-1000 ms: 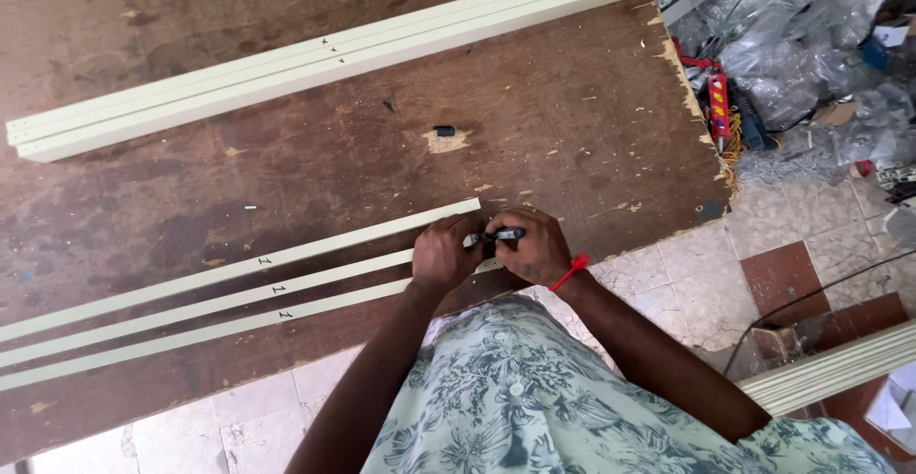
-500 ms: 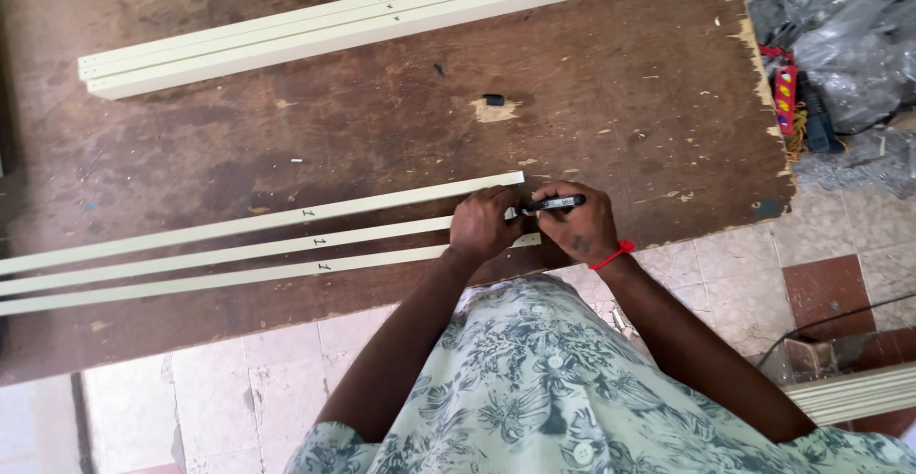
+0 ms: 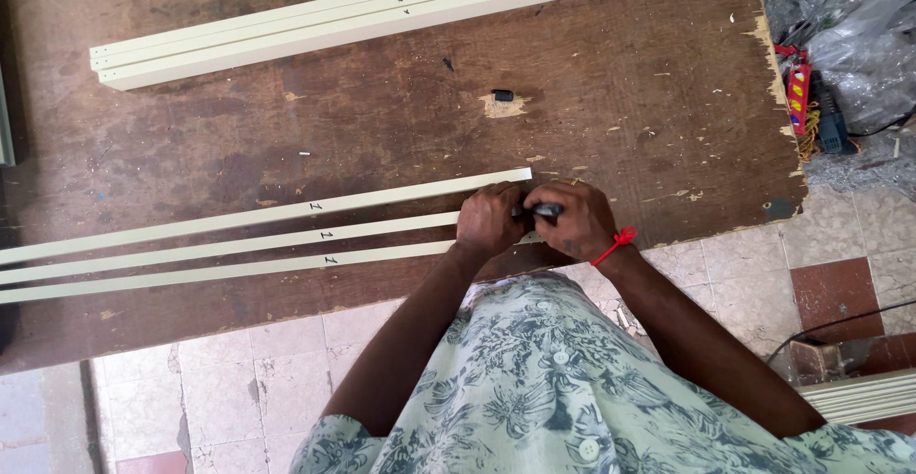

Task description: The person uses a small metal square and a black marker to mark multiple white plastic moldings on a wooden workbench. They repeatedly align the square at the end of each molding, make a mark, and then move the molding aside to process the next one in a batch.

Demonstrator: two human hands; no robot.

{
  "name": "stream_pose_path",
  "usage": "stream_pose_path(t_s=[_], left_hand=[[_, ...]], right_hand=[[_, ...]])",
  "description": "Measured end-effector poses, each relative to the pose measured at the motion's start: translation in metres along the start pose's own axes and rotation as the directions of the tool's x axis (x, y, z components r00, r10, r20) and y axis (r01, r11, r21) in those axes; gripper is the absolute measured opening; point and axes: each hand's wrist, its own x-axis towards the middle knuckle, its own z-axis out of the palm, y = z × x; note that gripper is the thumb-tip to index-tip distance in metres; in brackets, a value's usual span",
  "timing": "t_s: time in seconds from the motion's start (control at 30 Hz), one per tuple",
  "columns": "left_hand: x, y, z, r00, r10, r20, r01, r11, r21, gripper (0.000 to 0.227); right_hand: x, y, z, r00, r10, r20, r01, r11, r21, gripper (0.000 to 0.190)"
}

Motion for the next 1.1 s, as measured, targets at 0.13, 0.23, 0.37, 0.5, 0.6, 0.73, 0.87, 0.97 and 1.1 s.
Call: stream_pose_path(t_s=[0.13, 0.23, 0.37, 0.5, 0.6, 0.73, 0.87, 0.97, 1.1], left_hand=[[0.001, 0.000, 0.003, 0.975, -0.129, 0.179, 0.124, 0.992, 0.040, 0.029], [0.002, 0.000, -0.001, 0.995, -0.051, 0.089, 0.053, 0.999, -0.014, 0.026], [0.002, 0.003, -0.005, 0.958, -0.153, 0.242, 0.146, 0.988, 0.050, 0.030], [0.006, 0.005, -0.013, 0.980, -0.067, 0.189, 0.062, 0.998, 0.030, 0.032], [0.007, 0.006, -0.018, 0.969, -0.067, 0.237, 0.063, 0.998, 0.028, 0.033], [0.014, 0.003, -0.022, 0.814, -0.278, 0.510, 0.142, 0.947, 0.289, 0.033], [0.018, -0.009, -0.031, 0.997, 0.049, 0.065, -0.067, 0.944, 0.323, 0.030], [0.023, -0.013, -0.035, 0.998, -0.009, 0.059, -0.013, 0.934, 0.356, 0.040], [0.033, -0.011, -0.029, 0.956, -0.143, 0.256, 0.055, 0.945, 0.323, 0.039]], right_hand=[[-0.005, 0.019, 0.013, 0.976, 0.212, -0.058, -0.219, 0.960, -0.175, 0.034], [-0.010, 0.034, 0.023, 0.883, 0.402, -0.242, -0.300, 0.880, 0.369, 0.028], [-0.024, 0.047, 0.028, 0.962, 0.248, -0.111, -0.215, 0.945, 0.246, 0.025], [-0.024, 0.049, 0.035, 0.990, 0.135, -0.046, -0.130, 0.985, 0.111, 0.028], [-0.024, 0.053, 0.032, 0.980, 0.156, -0.122, -0.134, 0.976, 0.170, 0.026], [-0.028, 0.067, 0.017, 0.934, 0.304, -0.187, -0.256, 0.936, 0.242, 0.027], [-0.027, 0.073, 0.015, 0.942, 0.267, -0.204, -0.213, 0.944, 0.253, 0.028], [-0.016, 0.071, 0.021, 0.956, 0.227, -0.186, -0.180, 0.954, 0.238, 0.026], [0.008, 0.066, 0.033, 0.985, 0.084, -0.151, -0.062, 0.988, 0.140, 0.026]])
